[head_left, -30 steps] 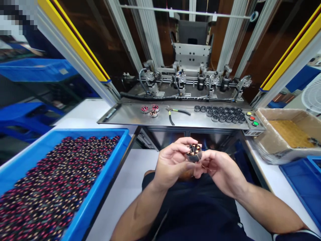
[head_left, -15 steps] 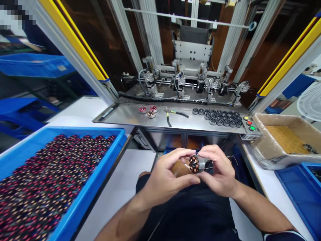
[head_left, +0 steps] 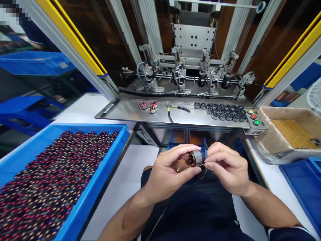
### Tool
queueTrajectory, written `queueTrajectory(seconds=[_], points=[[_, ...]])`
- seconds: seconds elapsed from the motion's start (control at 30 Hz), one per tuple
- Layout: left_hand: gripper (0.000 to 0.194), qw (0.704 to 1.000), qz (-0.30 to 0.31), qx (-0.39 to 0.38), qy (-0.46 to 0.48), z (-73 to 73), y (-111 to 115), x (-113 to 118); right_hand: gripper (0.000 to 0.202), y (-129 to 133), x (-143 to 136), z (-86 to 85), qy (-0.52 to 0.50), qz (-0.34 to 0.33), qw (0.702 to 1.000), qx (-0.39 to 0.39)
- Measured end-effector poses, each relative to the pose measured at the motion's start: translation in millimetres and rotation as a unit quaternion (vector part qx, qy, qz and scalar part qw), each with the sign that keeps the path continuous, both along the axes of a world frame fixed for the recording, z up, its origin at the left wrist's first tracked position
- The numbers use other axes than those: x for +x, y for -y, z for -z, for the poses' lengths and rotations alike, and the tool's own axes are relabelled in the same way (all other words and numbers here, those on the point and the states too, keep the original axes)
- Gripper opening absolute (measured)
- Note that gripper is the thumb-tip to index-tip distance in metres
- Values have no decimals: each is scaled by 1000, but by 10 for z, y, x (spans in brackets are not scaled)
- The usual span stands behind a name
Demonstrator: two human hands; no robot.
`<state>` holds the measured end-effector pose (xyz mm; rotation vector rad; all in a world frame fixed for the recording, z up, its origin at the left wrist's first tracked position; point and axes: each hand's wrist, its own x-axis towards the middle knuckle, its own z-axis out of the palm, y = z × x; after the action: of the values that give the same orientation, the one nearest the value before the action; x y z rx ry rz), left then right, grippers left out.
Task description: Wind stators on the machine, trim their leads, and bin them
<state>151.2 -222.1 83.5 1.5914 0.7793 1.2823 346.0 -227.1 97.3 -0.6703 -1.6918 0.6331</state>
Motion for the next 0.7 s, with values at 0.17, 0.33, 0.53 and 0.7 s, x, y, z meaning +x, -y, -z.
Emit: queueTrajectory(seconds=[0.17,0.33,0.53,0.7], points=[[38,998,19,-10,64,30,18,33,14,28,17,-25,11,1,999,-49],[51,981,-37,178,-72,-48,13,-55,15,-19,265,-116,34,22,992,-116],[61,946,-31,269,-178,-198,57,-142,13,-57,232,-474,233,-113,962,-91],[57,950,32,256,-176,-205,83,-245,20,-78,196,-551,375,-82,908,169]])
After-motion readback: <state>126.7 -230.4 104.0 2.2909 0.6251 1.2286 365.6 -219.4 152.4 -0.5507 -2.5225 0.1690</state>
